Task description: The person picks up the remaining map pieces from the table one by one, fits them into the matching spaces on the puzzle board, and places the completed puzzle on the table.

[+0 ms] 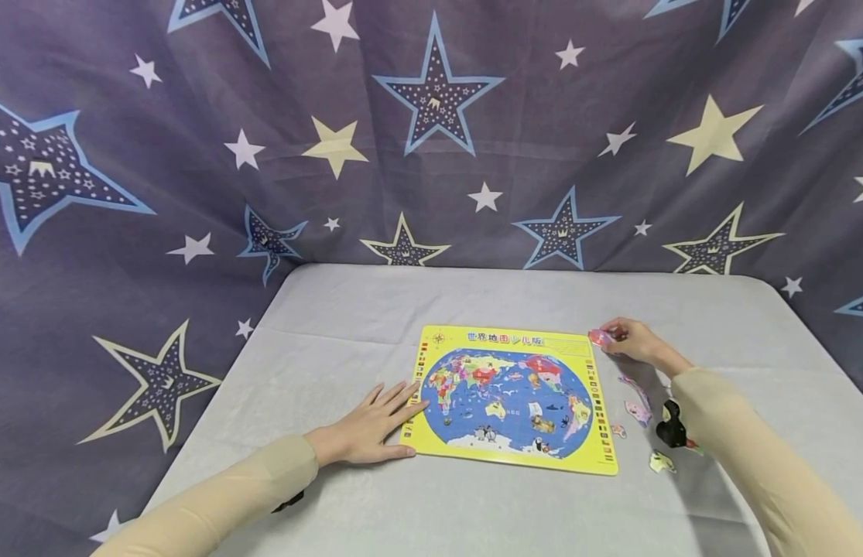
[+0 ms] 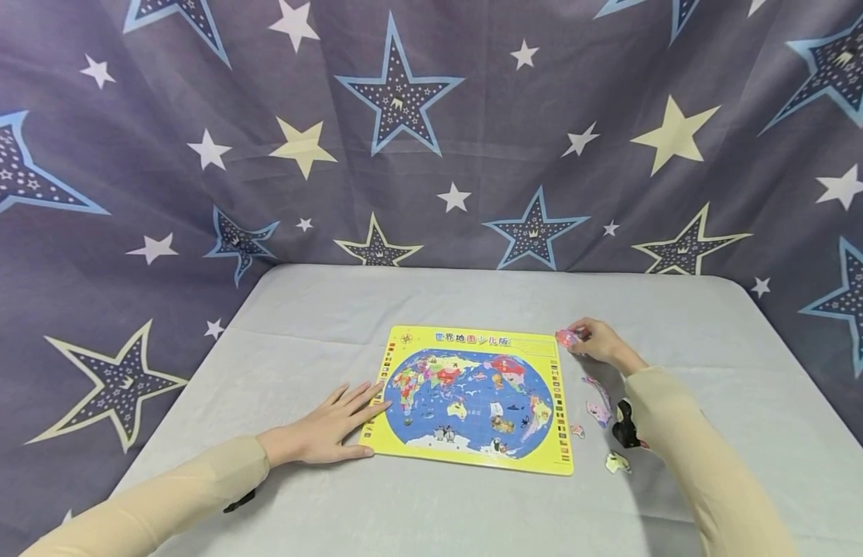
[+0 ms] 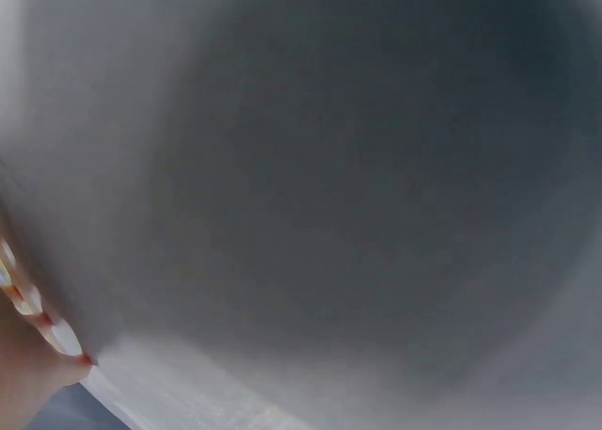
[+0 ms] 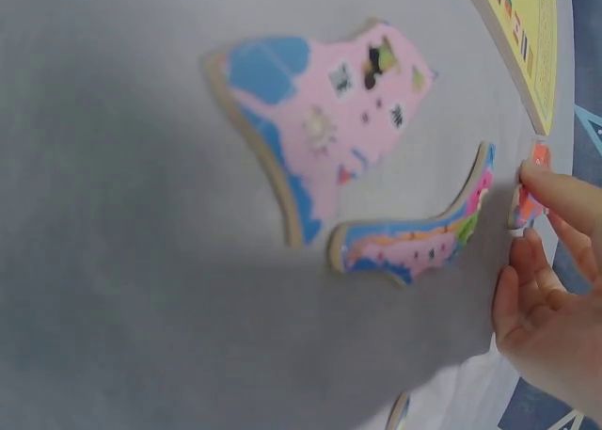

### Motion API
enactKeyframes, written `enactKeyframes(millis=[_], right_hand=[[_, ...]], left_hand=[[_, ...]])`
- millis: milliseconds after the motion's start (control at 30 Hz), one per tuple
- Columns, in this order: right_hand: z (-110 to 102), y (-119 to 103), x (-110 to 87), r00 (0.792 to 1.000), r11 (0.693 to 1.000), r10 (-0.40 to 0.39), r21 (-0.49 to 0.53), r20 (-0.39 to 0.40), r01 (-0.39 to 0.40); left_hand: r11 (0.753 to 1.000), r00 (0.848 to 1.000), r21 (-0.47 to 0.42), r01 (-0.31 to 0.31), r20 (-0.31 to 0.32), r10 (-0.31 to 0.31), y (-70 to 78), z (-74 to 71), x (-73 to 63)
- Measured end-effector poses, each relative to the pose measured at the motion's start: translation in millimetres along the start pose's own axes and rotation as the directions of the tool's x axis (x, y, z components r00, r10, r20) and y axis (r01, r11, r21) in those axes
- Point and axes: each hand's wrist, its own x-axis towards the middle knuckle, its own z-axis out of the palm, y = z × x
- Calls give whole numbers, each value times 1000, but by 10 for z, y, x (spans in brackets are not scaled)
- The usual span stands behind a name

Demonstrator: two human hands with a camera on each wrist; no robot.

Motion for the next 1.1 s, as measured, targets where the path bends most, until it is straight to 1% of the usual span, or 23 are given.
enactKeyframes(millis=[133, 300, 433, 667, 867, 933, 1100], right_hand=[[12, 3, -4, 1000, 1000, -4, 15, -7, 4], [-12, -11, -10, 1000, 1000, 5, 27, 3, -6], [-39, -38, -20, 1000, 998, 2, 61, 15, -2], [-71, -44, -31, 999, 995, 35, 95, 41, -39], [-116, -65, -28, 999, 990, 34, 134, 36, -38], [-132, -79, -27, 998, 989, 50, 136, 48, -56], [-173, -99, -20, 993, 991, 73, 105, 97, -83]], left_hand=[[1000, 1000, 5, 5, 10, -5, 8, -2, -10], [1000, 1000, 6, 9, 15, -9, 12, -9, -8], [1000, 1000, 11, 8, 12, -8, 1, -3, 2], [1000, 1000, 11, 12, 14, -12, 5, -3, 8], [1000, 1000, 9, 17, 22, -17, 8, -8, 3], [1000, 1000, 9, 14, 18, -14, 7, -3, 0], [1000, 1000, 17, 5, 4, -6, 1, 15, 4]])
